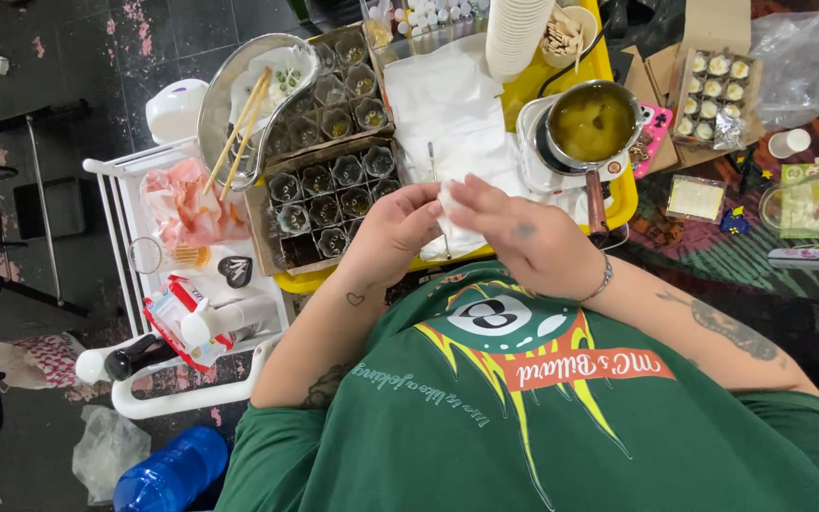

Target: Melting green wax in a small pot and stirring it with a tool at a candle-making station.

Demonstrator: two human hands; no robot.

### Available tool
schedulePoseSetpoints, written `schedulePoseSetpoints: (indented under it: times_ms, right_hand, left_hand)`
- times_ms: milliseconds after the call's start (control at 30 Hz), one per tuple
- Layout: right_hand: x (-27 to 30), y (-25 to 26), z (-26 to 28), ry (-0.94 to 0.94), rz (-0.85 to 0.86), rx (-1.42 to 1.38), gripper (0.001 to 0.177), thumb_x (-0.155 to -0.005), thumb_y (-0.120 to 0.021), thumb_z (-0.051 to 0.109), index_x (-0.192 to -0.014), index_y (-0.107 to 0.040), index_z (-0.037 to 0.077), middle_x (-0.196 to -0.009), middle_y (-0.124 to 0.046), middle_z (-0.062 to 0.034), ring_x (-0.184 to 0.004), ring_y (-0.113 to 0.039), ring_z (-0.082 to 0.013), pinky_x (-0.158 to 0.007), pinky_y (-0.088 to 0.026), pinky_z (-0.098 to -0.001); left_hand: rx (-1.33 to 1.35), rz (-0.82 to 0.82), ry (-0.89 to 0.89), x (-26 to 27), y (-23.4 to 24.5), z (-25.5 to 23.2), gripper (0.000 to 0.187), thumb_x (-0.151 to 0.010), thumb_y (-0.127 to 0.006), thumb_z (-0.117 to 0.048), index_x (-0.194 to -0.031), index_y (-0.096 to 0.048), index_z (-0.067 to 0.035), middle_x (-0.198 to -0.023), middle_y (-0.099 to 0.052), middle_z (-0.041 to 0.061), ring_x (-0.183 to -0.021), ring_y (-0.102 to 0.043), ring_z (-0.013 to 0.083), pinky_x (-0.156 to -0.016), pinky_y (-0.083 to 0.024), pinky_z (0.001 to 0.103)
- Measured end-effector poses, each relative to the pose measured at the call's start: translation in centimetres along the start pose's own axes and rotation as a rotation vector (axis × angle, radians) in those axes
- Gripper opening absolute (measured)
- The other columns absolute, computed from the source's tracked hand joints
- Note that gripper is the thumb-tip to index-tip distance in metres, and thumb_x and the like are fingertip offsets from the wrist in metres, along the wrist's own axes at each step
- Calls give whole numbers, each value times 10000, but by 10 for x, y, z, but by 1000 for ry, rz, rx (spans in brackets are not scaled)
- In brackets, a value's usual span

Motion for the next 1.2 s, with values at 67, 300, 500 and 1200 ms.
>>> schedulePoseSetpoints:
  times_ms: [67,300,500,1200]
  right_hand:
    - [11,-7,-5,31,78,107,547,-899,-571,-96,-1407,-602,103,-1509,-570,-145,-1420,-546,-330,-1015,-519,-355]
    - [47,-3,-46,-165,-7,69,603,-886,-542,-96,-1458,-577,90,-1518,-581,-167,-1300,-641,-252,-1026,-566,-346]
    - [57,-51,-91,-721,-289,-1729,414,-1114,-444,158,-1475,-527,-26,-1374,-635,-155,-1205,-652,-252,-1036,-521,-402]
    - [83,-88,-127,-1076,-248,-1523,323,-1085,-556,143,-1354,-571,-35,-1237,-689,-120,-1056,-687,-212,-923,-544,-373]
  left_hand:
    - [-20,8,-8,1,0,-3,414,-1009,-655,-151,-1355,-588,68,-1169,-677,57,-1002,-633,88,-894,-532,269]
    - [-125,-19,-153,9,-2,-28,429,-971,-684,-106,-1347,-575,70,-1159,-687,51,-1049,-643,100,-960,-530,247]
    - [-1153,-151,-720,52,-82,-109,561,-755,-835,-267,-1258,-655,-96,-1065,-648,55,-1062,-638,253,-1186,-314,499]
    - [-1367,-378,-853,84,-72,-107,567,-793,-872,-298,-1290,-657,-131,-1029,-592,43,-1059,-616,257,-1274,14,662]
Point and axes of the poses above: each hand's wrist, its own x-axis away from the middle knuckle, its own y-axis out of the back of the hand, z = x × y, the point moved 10 cm from there along -x, towards the middle knuckle
